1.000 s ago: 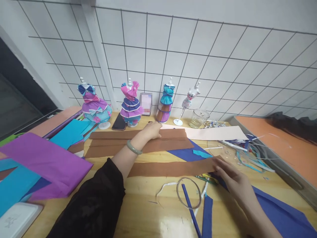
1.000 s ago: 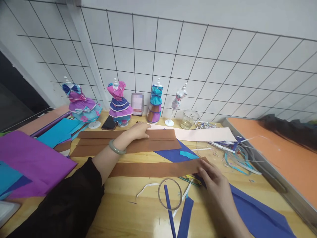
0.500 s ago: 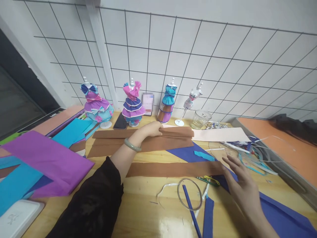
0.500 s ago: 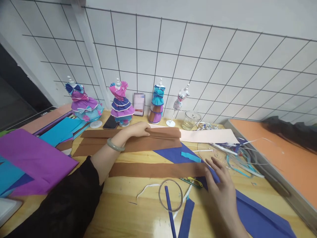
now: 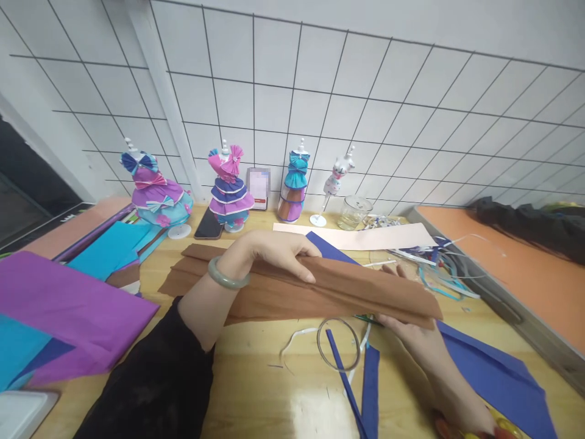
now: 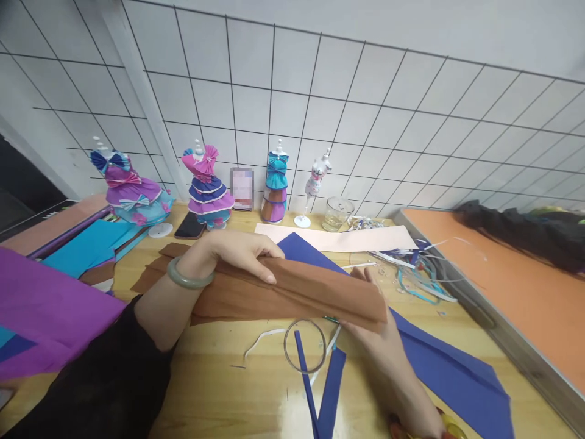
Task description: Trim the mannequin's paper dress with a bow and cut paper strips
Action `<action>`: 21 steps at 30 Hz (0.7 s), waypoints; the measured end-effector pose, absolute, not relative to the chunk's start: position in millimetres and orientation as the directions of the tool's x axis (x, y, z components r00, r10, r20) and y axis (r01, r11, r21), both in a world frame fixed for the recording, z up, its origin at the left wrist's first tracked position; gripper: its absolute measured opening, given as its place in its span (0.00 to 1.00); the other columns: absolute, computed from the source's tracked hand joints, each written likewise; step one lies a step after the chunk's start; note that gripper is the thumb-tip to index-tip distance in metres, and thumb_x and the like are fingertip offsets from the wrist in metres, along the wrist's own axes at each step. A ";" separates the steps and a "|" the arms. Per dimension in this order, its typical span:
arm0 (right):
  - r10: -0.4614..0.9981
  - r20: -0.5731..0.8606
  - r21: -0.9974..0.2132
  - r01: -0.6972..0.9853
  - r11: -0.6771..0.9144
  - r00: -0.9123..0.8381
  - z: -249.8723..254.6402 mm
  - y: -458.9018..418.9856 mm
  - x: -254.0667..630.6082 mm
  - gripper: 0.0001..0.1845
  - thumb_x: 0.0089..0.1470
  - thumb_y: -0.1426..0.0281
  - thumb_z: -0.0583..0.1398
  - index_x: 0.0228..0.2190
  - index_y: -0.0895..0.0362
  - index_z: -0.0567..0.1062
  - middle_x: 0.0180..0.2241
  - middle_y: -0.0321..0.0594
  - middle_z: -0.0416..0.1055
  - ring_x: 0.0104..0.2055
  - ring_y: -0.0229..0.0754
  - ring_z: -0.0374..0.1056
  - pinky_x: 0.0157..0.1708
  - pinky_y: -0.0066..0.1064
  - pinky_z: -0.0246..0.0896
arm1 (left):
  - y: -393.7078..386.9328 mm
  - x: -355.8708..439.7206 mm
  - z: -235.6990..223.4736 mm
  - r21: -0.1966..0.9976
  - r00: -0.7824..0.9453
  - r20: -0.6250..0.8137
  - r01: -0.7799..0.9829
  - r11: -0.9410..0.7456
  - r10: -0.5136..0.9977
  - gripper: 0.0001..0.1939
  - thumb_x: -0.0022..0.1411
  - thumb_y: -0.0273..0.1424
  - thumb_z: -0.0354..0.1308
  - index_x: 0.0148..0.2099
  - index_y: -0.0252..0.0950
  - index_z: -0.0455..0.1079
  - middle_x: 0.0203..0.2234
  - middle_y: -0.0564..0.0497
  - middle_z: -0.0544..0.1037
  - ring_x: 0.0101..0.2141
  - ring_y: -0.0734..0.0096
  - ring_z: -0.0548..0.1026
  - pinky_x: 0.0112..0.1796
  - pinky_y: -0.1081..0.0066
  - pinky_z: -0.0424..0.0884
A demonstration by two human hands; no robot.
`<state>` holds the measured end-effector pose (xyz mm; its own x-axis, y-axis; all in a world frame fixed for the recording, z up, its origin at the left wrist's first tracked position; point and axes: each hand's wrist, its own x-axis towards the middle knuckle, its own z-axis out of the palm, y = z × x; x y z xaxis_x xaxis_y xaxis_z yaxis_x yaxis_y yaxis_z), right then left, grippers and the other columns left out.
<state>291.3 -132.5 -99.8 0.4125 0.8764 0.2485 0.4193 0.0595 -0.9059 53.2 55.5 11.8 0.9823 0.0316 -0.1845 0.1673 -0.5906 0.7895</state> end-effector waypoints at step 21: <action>0.888 0.171 -0.193 0.898 -0.395 0.427 -126.2 -144.6 398.8 0.21 0.50 0.60 0.54 0.38 0.61 0.76 0.38 0.51 0.76 0.39 0.54 0.72 0.37 0.41 0.64 | 72.0 87.2 -50.2 0.389 0.882 -0.354 0.441 -0.809 0.310 0.29 0.46 0.47 0.58 0.48 0.37 0.69 0.44 0.47 0.74 0.38 0.65 0.71 0.32 0.73 0.63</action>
<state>398.8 -144.6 -126.2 0.4272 0.8879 0.1707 0.8981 -0.3949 -0.1933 87.2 72.0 -50.2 0.8822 0.3102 -0.3542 0.4407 -0.8088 0.3893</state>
